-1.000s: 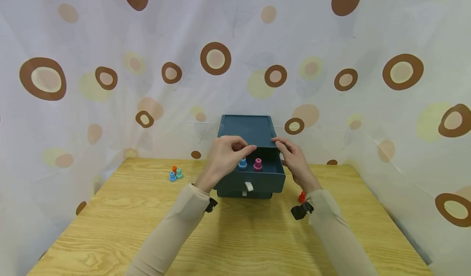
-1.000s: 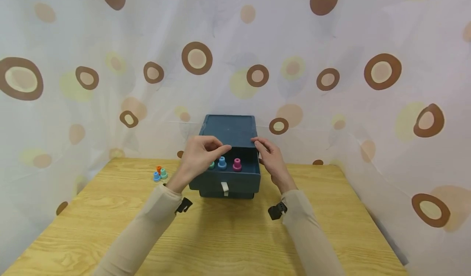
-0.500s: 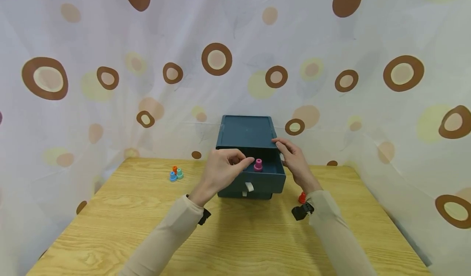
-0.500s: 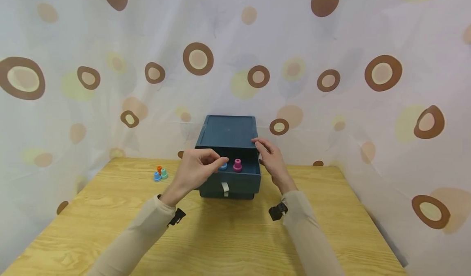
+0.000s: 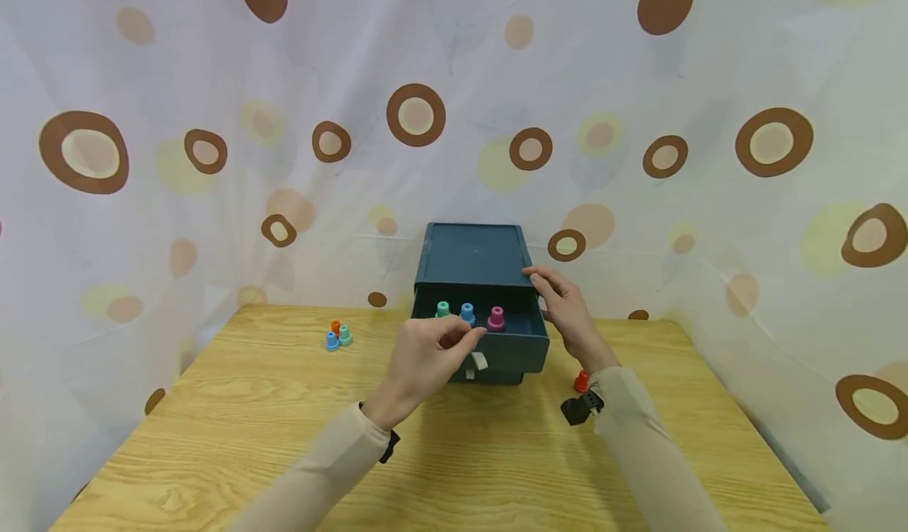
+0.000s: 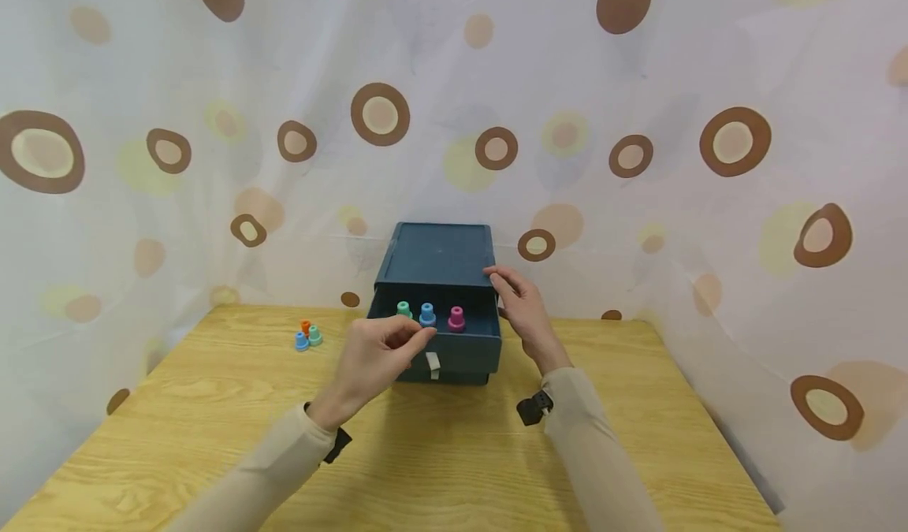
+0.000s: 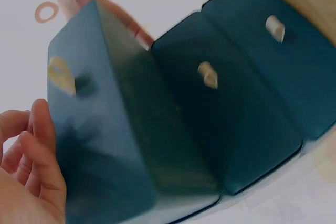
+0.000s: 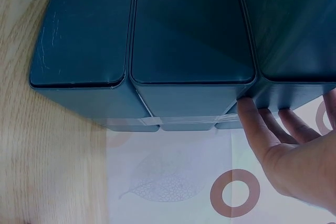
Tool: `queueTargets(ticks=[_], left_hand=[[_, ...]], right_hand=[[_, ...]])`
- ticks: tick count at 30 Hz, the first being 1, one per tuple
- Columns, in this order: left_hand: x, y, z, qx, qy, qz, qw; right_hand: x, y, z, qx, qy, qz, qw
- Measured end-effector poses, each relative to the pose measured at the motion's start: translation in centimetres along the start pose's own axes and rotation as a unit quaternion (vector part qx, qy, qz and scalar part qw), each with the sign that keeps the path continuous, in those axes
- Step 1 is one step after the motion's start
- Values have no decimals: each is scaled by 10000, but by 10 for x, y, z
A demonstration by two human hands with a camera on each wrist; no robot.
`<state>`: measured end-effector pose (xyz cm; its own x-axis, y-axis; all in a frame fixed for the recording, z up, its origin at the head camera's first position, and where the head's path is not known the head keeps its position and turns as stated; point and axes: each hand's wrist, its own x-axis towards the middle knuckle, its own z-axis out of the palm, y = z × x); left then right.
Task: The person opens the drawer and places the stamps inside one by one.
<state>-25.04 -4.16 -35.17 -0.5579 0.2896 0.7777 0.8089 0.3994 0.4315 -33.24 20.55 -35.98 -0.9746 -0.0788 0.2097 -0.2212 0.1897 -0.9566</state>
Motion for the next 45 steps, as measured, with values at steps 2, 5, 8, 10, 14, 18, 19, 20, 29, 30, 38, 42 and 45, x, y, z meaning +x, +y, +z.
queueTargets(ticks=[2, 5, 8, 10, 14, 18, 19, 20, 29, 30, 38, 42, 45], left_hand=[[-5, -2, 3, 84, 22, 106, 9999], [-11, -3, 8, 108, -8, 119, 9999], [-16, -5, 11, 245, -84, 68, 9996], [-20, -6, 13, 353, -176, 25, 9992], [-28, -9, 15, 398, -372, -10, 9985], [-31, -11, 17, 201, -392, -87, 9990], [-31, -12, 17, 115, -375, -135, 9991], [-30, -12, 18, 34, -363, -179, 9992], [-24, -18, 22, -552, -366, -419, 9969], [-23, -19, 23, -565, -347, -413, 9969], [-19, -31, 31, -526, -202, -95, 9984], [-17, -36, 37, -379, -49, 68, 9992], [-14, -40, 43, -199, 86, 171, 9996]], right_hand=[[-1, -1, 1, 1, -3, 8, 10000], [-1, -2, 1, 23, -22, 30, 10000], [-1, -3, 2, 43, -49, 13, 10000], [0, -4, 3, 34, -77, -19, 10000], [0, -5, 4, 45, -122, -45, 9999], [1, -4, 4, 36, -118, -43, 9999], [1, -3, 4, 25, -110, -39, 9999], [2, -3, 5, 13, -107, -40, 9999], [1, -3, 4, 32, -121, 0, 9999], [1, -3, 4, 50, -143, -10, 9999], [0, -2, 2, 88, -111, -34, 9999], [0, -3, 0, 53, -82, -32, 9999], [0, -3, -2, 42, -82, -31, 10000]])
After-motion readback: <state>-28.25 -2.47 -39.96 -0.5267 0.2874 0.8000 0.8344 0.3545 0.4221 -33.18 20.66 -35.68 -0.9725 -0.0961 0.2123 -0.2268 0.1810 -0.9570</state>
